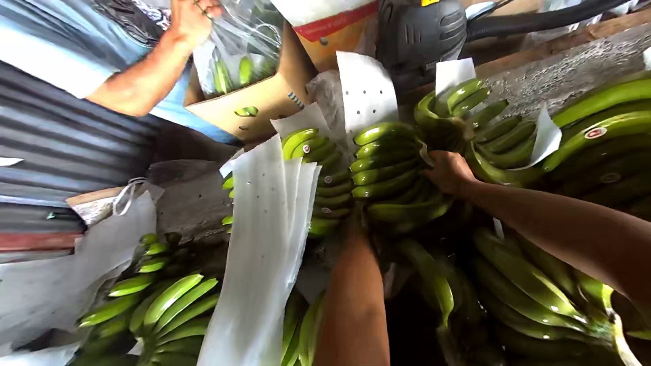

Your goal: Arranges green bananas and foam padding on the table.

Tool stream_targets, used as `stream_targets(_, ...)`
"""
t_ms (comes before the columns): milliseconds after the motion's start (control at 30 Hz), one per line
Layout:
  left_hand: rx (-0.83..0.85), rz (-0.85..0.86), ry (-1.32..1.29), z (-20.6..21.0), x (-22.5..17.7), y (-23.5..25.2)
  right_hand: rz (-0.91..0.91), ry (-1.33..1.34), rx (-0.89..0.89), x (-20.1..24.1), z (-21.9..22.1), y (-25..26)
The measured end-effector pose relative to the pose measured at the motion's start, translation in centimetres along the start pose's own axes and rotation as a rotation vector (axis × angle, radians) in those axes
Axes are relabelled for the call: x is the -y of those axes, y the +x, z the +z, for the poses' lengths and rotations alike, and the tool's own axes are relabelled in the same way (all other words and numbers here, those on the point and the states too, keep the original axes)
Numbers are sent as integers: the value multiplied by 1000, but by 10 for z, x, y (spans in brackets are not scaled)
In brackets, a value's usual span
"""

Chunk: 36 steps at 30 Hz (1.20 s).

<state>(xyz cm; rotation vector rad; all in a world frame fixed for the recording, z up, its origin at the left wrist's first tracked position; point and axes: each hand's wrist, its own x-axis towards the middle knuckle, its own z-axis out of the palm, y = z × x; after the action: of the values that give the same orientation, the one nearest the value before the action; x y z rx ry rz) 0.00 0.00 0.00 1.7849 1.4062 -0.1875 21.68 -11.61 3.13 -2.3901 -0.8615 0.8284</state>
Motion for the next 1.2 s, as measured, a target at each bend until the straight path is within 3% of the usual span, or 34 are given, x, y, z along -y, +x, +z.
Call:
stream_targets(67, 37, -69, -152, -17, -33, -26, 10, -6, -29, -2, -2, 0)
stream_targets(100, -1, -25, -285, -19, -37, -30, 15, -5, -34, -1, -2, 0)
stream_targets(167, -97, 183, -796, -2, -17, -8, 17, -3, -38, 1, 0, 0)
stream_targets(233, 36, 311, -1036, 1, -8, 3, 4, 17, -59, 2, 2, 1)
stream_targets(300, 119, 285, -1020, 2, -8, -4, -1, 31, -74, 2, 0, 2)
stream_targets(367, 60, 157, -1003, 19, 9, -15, 14, 21, -73, 3, 2, -2)
stream_targets(467, 28, 267, -1194, 42, 14, -22, 34, 3, -12, 17, -12, -10)
stream_targets(667, 91, 204, -1557, 16, -62, -72, 145, 1, 0, 29, -26, 1)
stream_targets(800, 42, 173, -1588, 35, -67, -61, 240, -10, -49, 46, -25, 6)
stream_targets(867, 13, 56, -1688, 42, -87, -77, 250, -7, -36, 53, -24, 2)
stream_targets(1067, 153, -139, -1949, 48, -109, -113, 213, 70, -127, 38, -20, 1)
stream_targets(1200, 182, -35, -1894, 52, -115, -146, 121, 238, -152, 27, -19, 2)
